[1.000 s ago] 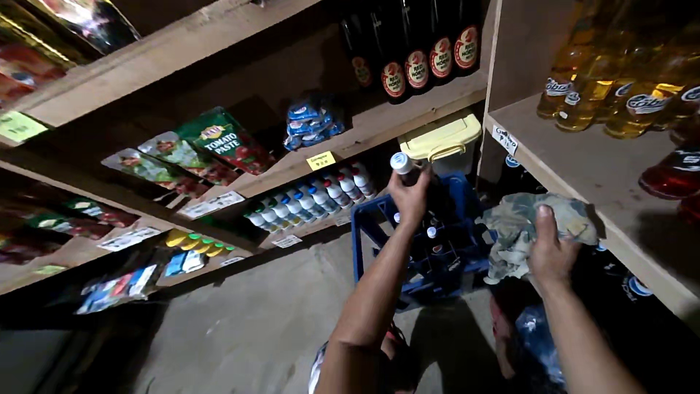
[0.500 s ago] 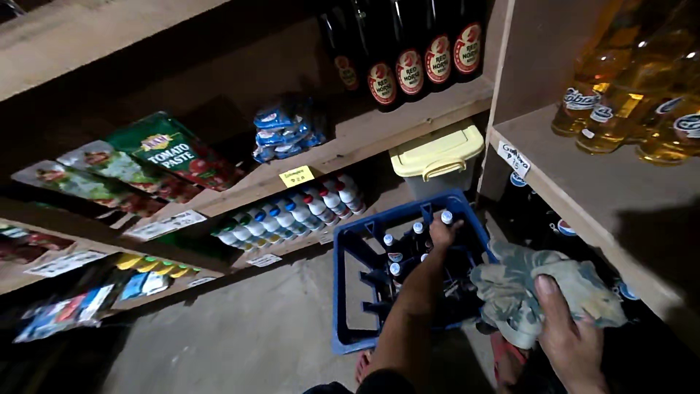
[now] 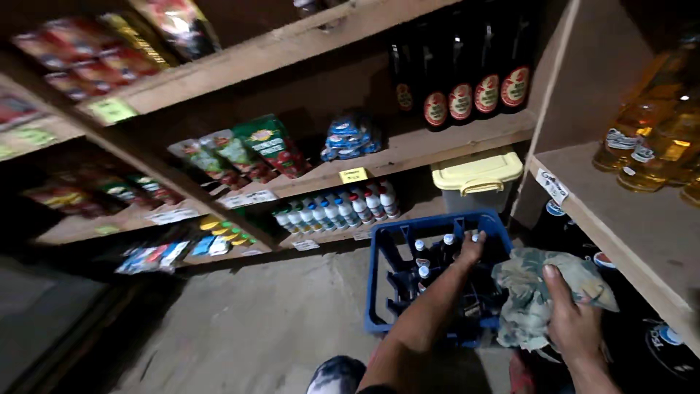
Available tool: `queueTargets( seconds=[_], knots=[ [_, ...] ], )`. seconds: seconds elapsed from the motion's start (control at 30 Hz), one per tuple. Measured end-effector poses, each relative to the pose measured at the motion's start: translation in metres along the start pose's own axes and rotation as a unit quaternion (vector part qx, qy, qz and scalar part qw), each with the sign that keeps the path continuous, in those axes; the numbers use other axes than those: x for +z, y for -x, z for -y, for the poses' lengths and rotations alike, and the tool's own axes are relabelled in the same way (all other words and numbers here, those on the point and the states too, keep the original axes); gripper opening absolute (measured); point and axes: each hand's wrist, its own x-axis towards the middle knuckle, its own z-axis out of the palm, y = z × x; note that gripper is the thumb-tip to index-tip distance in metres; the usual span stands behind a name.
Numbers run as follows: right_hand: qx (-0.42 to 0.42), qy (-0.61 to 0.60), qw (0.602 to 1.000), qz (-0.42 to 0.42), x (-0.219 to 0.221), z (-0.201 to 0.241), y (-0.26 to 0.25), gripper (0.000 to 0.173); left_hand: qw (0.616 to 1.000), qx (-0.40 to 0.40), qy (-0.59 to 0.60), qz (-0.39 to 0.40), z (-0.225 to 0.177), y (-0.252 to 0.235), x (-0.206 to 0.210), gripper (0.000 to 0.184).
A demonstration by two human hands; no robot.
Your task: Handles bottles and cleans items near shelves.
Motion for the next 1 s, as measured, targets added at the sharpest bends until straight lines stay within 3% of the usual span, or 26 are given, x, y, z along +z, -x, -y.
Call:
queueTargets(
  seconds=[0.07, 0.13, 0.23, 0.33, 0.4, 0.47, 0.53, 0.63, 0.73, 0.8, 0.9, 1.0],
  knots=[
    [0.062, -0.062, 0.996, 0.029, 0.003, 0.002, 0.003, 0.053, 0.994, 0.071, 0.086, -0.01, -0.015, 0.071, -0.011, 0.058],
    [0.1, -0.157, 0.981, 0.061, 0.009, 0.009, 0.014, 0.049, 0.984, 0.128, 0.118, -0.046, -0.006, 0.137, -0.017, 0.056],
    [0.141, -0.211, 0.958, 0.134, 0.022, 0.032, 0.054, 0.034, 0.966, 0.041, 0.24, -0.087, 0.017, 0.22, -0.022, 0.058],
    [0.079, -0.01, 0.954, 0.288, 0.027, 0.036, 0.099, 0.039, 0.895, -0.064, 0.416, -0.147, 0.025, 0.267, -0.029, 0.044],
    [0.024, 0.154, 0.894, 0.421, 0.032, 0.016, 0.115, 0.053, 0.842, -0.08, 0.5, -0.184, 0.019, 0.287, -0.038, 0.037],
    [0.014, 0.209, 0.854, 0.477, 0.037, -0.006, 0.127, 0.062, 0.821, -0.067, 0.53, -0.2, 0.014, 0.296, -0.044, 0.039],
    [-0.009, 0.187, 0.876, 0.444, 0.037, -0.024, 0.13, 0.054, 0.834, -0.056, 0.526, -0.155, 0.02, 0.294, -0.048, 0.043],
    [-0.023, 0.254, 0.89, 0.378, 0.029, -0.045, 0.121, 0.048, 0.919, -0.054, 0.391, -0.021, 0.04, 0.298, -0.051, 0.041],
    [0.099, 0.402, 0.783, 0.464, 0.02, -0.048, 0.092, 0.062, 0.982, -0.003, 0.153, 0.106, 0.053, 0.313, -0.066, 0.044],
    [0.143, 0.459, 0.697, 0.532, 0.017, -0.048, 0.082, 0.064, 0.988, 0.101, 0.017, 0.116, 0.063, 0.314, -0.087, 0.031],
    [0.183, 0.512, 0.562, 0.623, 0.017, -0.052, 0.084, 0.059, 0.985, 0.166, -0.02, 0.033, 0.068, 0.309, -0.123, 0.025],
    [0.167, 0.525, 0.515, 0.657, 0.019, -0.059, 0.089, 0.057, 0.982, 0.169, -0.017, -0.078, 0.062, 0.307, -0.148, 0.025]
  ],
)
